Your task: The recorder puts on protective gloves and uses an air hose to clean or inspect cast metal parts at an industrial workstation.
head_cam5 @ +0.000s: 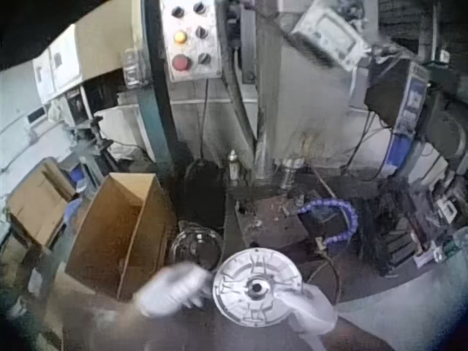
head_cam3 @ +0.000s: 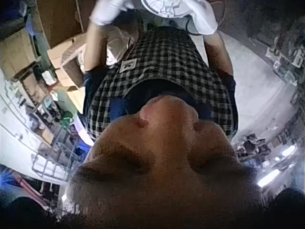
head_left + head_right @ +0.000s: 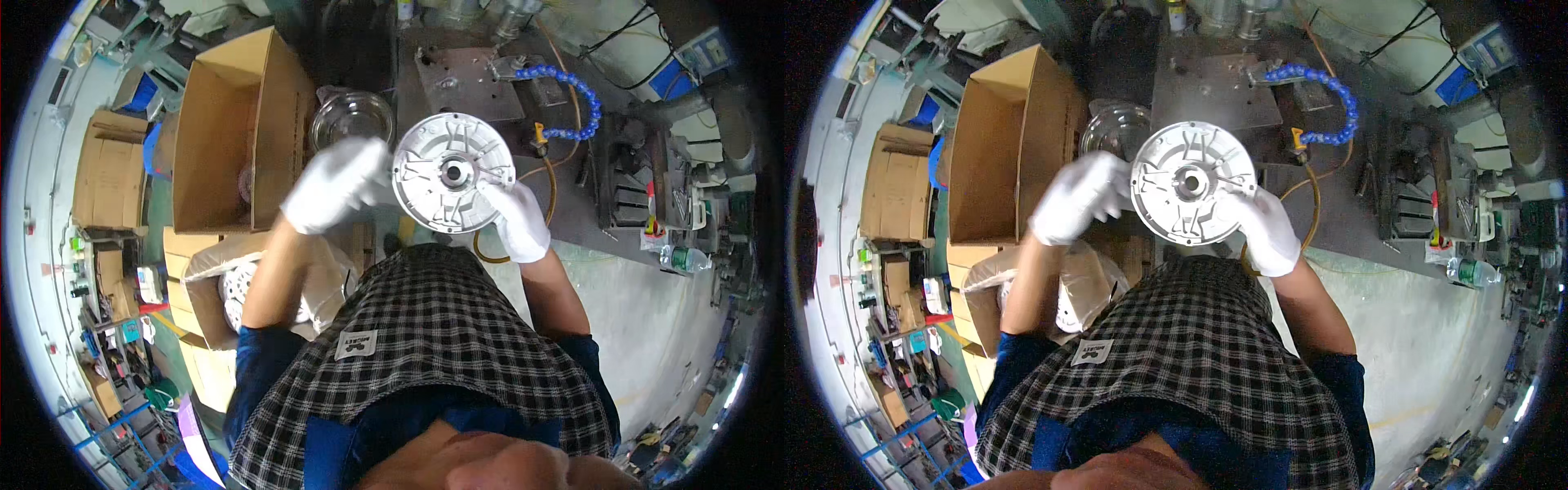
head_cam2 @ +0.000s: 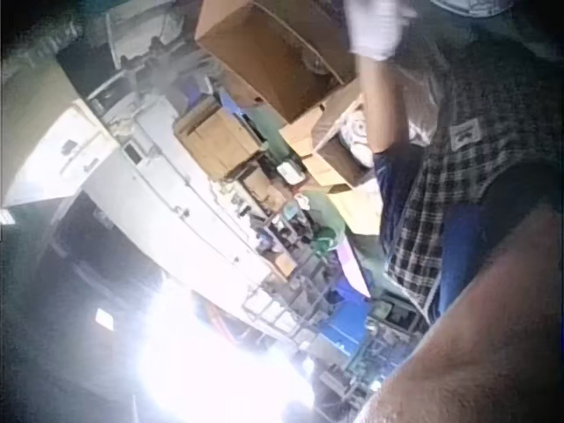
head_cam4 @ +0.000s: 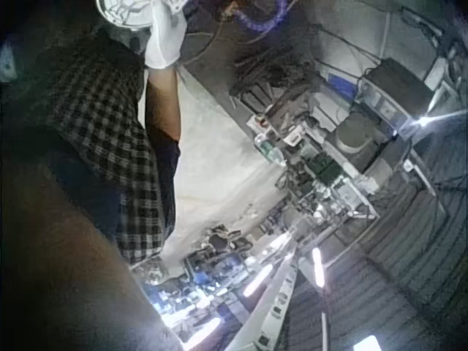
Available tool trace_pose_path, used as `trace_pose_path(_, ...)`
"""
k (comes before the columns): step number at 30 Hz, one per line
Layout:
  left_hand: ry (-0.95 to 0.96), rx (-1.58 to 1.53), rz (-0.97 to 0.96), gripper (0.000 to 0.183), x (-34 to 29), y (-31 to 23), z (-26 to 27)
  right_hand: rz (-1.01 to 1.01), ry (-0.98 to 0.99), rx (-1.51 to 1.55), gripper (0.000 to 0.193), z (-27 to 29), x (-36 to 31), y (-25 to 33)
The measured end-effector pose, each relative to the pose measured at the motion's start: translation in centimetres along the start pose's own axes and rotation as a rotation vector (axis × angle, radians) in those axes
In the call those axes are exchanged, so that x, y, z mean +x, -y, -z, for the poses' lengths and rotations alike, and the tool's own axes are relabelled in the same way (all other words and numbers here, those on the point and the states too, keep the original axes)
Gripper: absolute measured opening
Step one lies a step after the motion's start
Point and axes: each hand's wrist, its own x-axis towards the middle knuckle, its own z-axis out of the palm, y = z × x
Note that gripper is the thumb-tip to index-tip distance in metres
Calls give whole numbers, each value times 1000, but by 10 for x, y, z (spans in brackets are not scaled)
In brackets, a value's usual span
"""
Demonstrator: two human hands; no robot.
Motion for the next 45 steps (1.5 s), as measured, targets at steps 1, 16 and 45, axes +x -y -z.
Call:
trace_pose_path(1, 103, -54, 91, 55, 9, 1, -18, -12, 6, 9, 36, 0, 2, 0)
trace_pose_path(16, -131, -639, 118, 43, 44, 27, -72, -72, -58, 3, 48, 3, 14, -16)
trace_pose_path(45, -213, 18, 201, 49, 170, -3, -41, -129, -50, -155, 35, 79, -62, -14)
